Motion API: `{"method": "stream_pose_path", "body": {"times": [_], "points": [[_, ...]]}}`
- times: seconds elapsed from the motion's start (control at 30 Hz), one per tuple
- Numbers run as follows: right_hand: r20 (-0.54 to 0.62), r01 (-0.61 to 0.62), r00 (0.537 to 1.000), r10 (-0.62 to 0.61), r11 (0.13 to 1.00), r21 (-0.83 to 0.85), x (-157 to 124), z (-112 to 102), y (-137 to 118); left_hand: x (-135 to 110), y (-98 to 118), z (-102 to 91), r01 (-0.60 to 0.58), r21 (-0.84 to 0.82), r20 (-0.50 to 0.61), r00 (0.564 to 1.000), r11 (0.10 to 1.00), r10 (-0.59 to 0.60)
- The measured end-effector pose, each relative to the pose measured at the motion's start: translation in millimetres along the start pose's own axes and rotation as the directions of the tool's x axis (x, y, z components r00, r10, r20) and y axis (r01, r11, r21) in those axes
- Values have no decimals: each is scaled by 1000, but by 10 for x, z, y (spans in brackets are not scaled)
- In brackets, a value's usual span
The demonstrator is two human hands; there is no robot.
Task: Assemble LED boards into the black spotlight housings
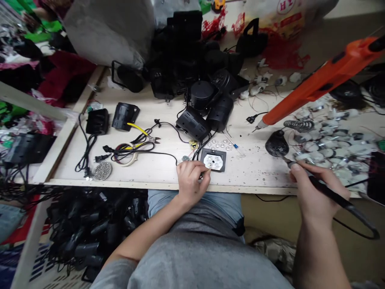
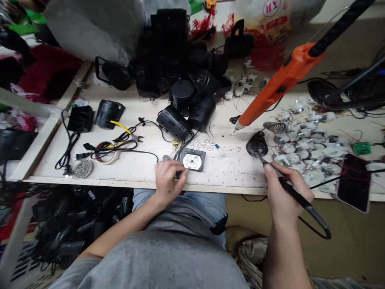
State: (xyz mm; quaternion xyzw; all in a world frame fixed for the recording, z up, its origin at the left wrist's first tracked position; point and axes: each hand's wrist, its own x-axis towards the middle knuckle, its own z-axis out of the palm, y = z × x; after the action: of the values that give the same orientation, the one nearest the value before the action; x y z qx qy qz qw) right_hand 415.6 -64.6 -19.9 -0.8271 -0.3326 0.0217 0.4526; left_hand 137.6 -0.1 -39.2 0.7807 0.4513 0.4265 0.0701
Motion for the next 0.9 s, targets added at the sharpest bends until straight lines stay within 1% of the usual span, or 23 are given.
{"method": "stream_pose_path", "body": {"times": [0.03,0.07,0.1,0.13,0.2,0.23,0.3,0.33,0.4,0.43,0.47,0.53,0.7,0.9], "points": [[-30,35,999,-35,999,-3,-35,-12,0,4,3,7,-3,6,-5,1000,1000,3],[-61,95,994,-96,995,-10,-82,-31,-9,8,5,15,-7,12,-9,1000,1000,7],[-78,176,981,-177,984,-22,-141,-56,-30,10,8,22,-13,18,-14,1000,1000,14],[-71,268,960,-270,963,-31,-208,-86,-64,10,10,30,-22,23,-19,1000,999,22],[-24,445,895,-445,895,-12,-359,-148,-168,3,12,44,-45,26,-25,999,999,46],[21,512,858,-513,858,28,-435,-172,-232,-2,12,50,-56,23,-26,998,998,57],[113,606,777,-619,785,128,-574,-185,-362,-15,11,60,-67,17,-23,997,998,68],[148,637,735,-662,749,185,-631,-173,-418,-21,9,63,-68,14,-21,997,998,69],[179,671,661,-729,681,293,-717,-118,-502,-29,5,67,-68,13,-23,997,998,69],[184,677,634,-751,654,337,-746,-83,-531,-31,4,68,-70,13,-24,997,997,70],[185,677,617,-765,636,370,-766,-49,-556,-31,2,68,-72,12,-26,997,997,72],[199,667,601,-774,623,410,-786,2,-602,-31,1,71,-78,15,-30,996,997,79],[293,643,576,-763,644,414,-797,23,-707,-28,3,83,-84,29,-44,995,996,85],[277,653,567,-775,629,423,-801,63,-715,-19,8,84,-91,33,-54,994,995,93]]}}
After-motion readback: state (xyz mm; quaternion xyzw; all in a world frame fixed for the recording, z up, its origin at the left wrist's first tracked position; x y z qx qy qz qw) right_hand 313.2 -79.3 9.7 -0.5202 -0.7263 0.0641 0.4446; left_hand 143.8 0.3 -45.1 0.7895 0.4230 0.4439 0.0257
